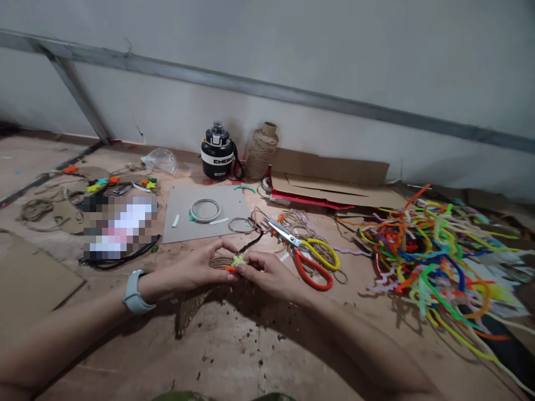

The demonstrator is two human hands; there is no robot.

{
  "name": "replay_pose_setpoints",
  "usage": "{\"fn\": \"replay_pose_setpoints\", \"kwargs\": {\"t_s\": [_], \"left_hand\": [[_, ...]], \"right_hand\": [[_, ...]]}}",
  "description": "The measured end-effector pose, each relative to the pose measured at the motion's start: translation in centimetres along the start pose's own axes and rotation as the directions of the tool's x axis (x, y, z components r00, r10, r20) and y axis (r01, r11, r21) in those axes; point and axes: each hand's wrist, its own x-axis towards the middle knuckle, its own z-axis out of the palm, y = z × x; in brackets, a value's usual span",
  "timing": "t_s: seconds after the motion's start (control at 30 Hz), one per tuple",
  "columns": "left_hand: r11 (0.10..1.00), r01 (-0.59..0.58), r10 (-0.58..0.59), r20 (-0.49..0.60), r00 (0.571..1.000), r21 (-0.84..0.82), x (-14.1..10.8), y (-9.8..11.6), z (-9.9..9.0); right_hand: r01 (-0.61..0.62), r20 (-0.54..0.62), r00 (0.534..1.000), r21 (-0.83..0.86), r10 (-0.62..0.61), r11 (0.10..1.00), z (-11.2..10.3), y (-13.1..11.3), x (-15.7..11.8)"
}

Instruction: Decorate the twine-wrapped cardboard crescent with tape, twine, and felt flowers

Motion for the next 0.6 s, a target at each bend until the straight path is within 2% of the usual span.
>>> {"fn": "replay_pose_setpoints", "kwargs": {"t_s": [0.13,0.23,0.37,0.47,0.6], "left_hand": [[0.99,-0.076,0.078,-0.007,0.997,0.121,-0.3,-0.1,0.5],[0.985,-0.082,0.088,-0.032,0.996,0.15,-0.4,-0.3,0.8],[0.987,-0.054,0.059,-0.032,0.998,0.148,-0.2,-0.3,0.4],[0.997,0.021,-0.02,-0.018,1.0,0.07,0.1,-0.1,-0.2],[0.96,0.225,-0.208,0.117,0.971,-0.165,0.4,-0.2,-0.3]], "right_hand": [[0.036,-0.035,0.998,-0.176,-0.043,0.984,0.7,0.5,0.0],[0.083,-0.079,0.991,-0.279,-0.109,0.957,1.1,1.0,0.0],[0.073,-0.103,0.99,-0.244,-0.1,0.967,0.9,1.3,0.1],[0.023,-0.093,0.995,-0.152,-0.038,0.988,0.4,1.0,0.2],[0.002,-0.077,0.997,-0.035,-0.005,0.999,0.1,0.7,0.1]]}}
